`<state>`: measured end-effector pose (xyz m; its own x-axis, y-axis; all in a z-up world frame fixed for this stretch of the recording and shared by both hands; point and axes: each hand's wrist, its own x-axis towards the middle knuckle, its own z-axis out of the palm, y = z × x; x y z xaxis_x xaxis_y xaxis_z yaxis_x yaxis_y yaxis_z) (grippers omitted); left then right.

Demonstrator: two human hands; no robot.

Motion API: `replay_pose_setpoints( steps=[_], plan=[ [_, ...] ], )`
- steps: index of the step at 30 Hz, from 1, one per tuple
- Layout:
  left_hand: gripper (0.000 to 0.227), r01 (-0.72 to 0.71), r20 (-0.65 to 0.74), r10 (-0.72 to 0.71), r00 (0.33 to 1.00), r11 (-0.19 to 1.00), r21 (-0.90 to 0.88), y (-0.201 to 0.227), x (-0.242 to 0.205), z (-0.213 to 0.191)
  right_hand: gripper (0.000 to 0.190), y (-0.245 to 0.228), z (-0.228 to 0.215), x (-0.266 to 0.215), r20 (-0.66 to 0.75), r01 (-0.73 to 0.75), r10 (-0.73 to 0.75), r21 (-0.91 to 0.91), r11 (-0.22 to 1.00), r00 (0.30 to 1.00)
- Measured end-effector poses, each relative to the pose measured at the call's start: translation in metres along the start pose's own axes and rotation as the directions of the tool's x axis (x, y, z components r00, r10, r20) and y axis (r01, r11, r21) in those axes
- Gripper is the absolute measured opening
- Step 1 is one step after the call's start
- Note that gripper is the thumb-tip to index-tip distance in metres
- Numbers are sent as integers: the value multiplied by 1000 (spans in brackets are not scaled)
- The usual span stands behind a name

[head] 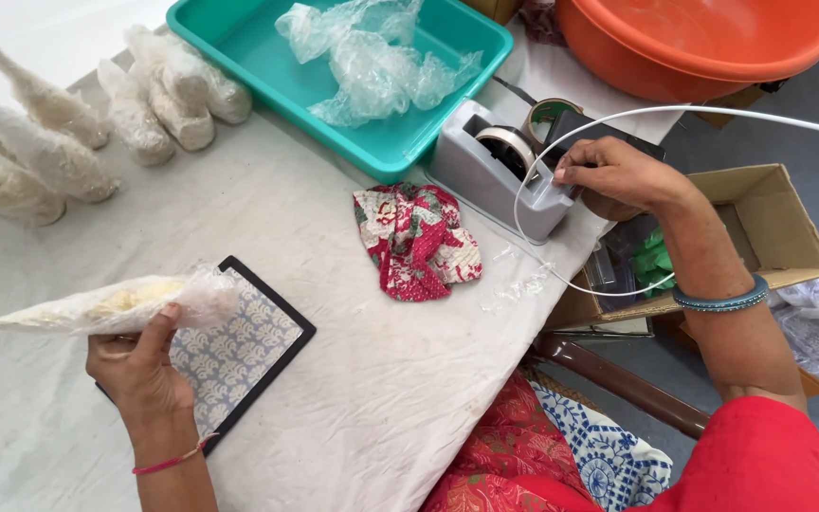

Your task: The person wraps a wooden object in bubble wrap and secures it with tape. They then wipe another wooden object with a cloth, insert a wooden stick into it, and wipe it again.

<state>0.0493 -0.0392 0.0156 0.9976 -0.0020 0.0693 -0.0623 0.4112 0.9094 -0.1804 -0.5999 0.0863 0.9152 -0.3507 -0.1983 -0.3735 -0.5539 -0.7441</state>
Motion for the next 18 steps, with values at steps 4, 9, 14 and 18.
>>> replay_pose_setpoints(
  steps=[4, 9, 14, 18],
  plan=[
    [48, 2, -9, -2, 1000, 1000, 3, -3, 3, -8, 25, 6, -1, 1, 30, -56, 53, 79, 995, 998],
    [47, -15, -23, 13, 1000, 997, -72, -7, 15, -25, 21, 21, -4, 1, 83, -109, 85, 353, 929, 993],
    [47, -6, -75, 0, 997, 996, -84, -5, 25, -41, 21, -7, -5, -34, -80, 51, -29, 291, 955, 996],
    [45, 33, -86, -42, 995, 993, -114, -11, 27, -50, 22, -8, -17, -67, -156, 103, -49, 357, 929, 987]
  ],
)
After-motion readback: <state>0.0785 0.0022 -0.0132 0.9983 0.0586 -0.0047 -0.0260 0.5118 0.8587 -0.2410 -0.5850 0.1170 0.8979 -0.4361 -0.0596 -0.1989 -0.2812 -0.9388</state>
